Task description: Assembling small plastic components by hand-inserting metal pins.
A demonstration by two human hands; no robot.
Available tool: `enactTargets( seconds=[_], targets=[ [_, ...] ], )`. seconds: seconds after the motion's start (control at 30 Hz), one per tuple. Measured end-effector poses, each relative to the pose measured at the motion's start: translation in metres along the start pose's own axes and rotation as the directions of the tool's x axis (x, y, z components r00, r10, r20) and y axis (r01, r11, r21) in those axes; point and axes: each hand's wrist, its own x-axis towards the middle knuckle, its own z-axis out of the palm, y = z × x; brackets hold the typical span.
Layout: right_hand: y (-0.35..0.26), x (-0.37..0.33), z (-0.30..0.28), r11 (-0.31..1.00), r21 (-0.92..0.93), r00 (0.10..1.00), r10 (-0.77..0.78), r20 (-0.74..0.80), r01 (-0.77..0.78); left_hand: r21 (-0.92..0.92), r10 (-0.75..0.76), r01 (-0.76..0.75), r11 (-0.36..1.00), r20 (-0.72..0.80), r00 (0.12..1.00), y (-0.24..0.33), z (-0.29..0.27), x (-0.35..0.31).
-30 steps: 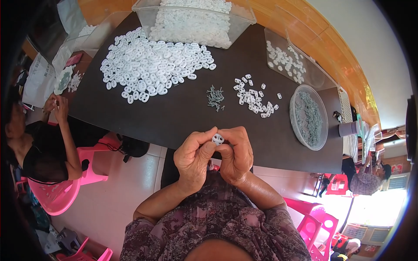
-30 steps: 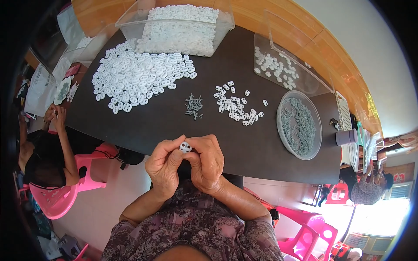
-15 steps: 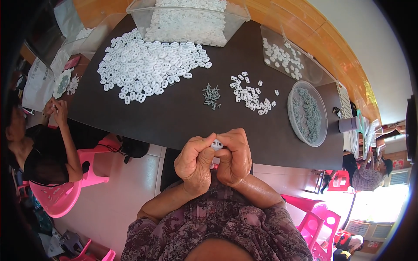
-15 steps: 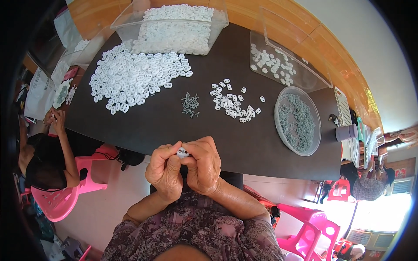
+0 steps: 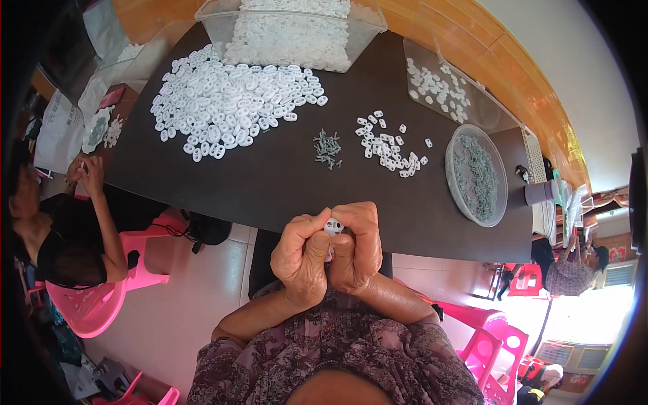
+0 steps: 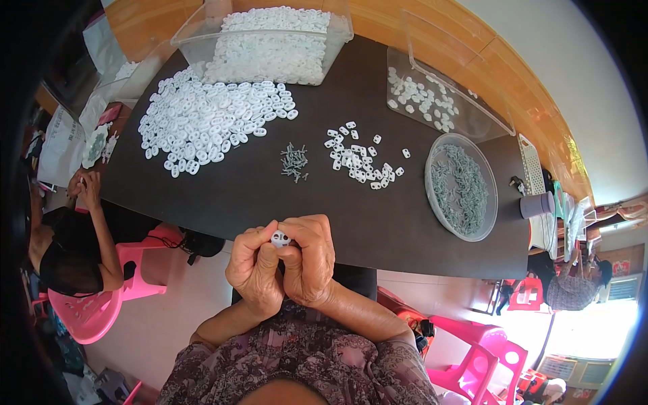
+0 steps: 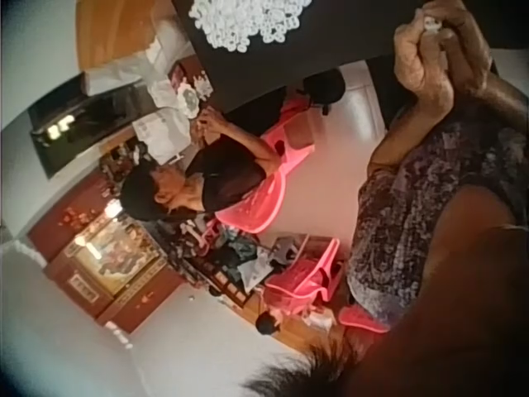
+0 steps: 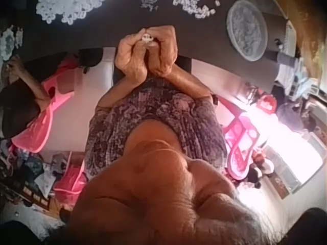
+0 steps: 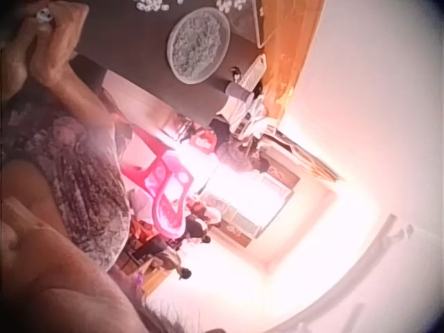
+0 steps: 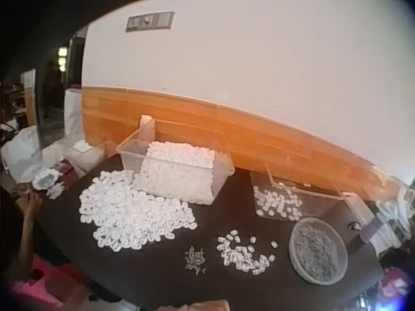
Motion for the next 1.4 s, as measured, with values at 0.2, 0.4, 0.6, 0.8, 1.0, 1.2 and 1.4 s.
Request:
enactTargets(
  seconds=[0.2,0.4,0.6,0.8,1.0,1.2,1.4],
  targets=[
    [0.001,0.000,0.002,0.999,0.038,1.000,-0.021,-0.020,0.022,0.102,0.102,-0.099,0.990,-0.017,0.995,0.004,0.003,0.004],
    [0.006,-0.002,0.006,0.998,0.053,0.999,-0.033,-0.011,0.034,0.142,0.130,-0.124,0.982,-0.035,0.991,-0.003,0.001,0.002],
    [0.006,0.000,0.000,0.999,0.022,0.999,-0.031,-0.010,0.031,0.169,0.095,-0.092,0.981,-0.011,0.995,-0.004,0.001,0.001],
    [0.005,0.016,-0.019,0.997,-0.060,0.996,-0.042,0.084,0.047,0.170,0.028,-0.042,0.984,0.087,0.996,-0.004,-0.002,0.005],
    [0.028,0.062,-0.061,0.914,-0.328,0.970,-0.207,0.124,0.237,0.080,-0.188,0.182,0.980,0.086,0.978,-0.010,-0.001,0.007],
    [0.103,0.190,-0.141,0.770,-0.630,0.974,-0.207,-0.097,0.101,0.230,-0.147,0.128,0.965,0.063,0.987,-0.016,-0.030,0.022],
    [0.174,0.240,-0.177,0.565,-0.816,0.992,0.100,-0.078,-0.121,0.237,-0.168,0.155,0.959,0.033,0.985,-0.021,-0.033,0.030]
  ],
)
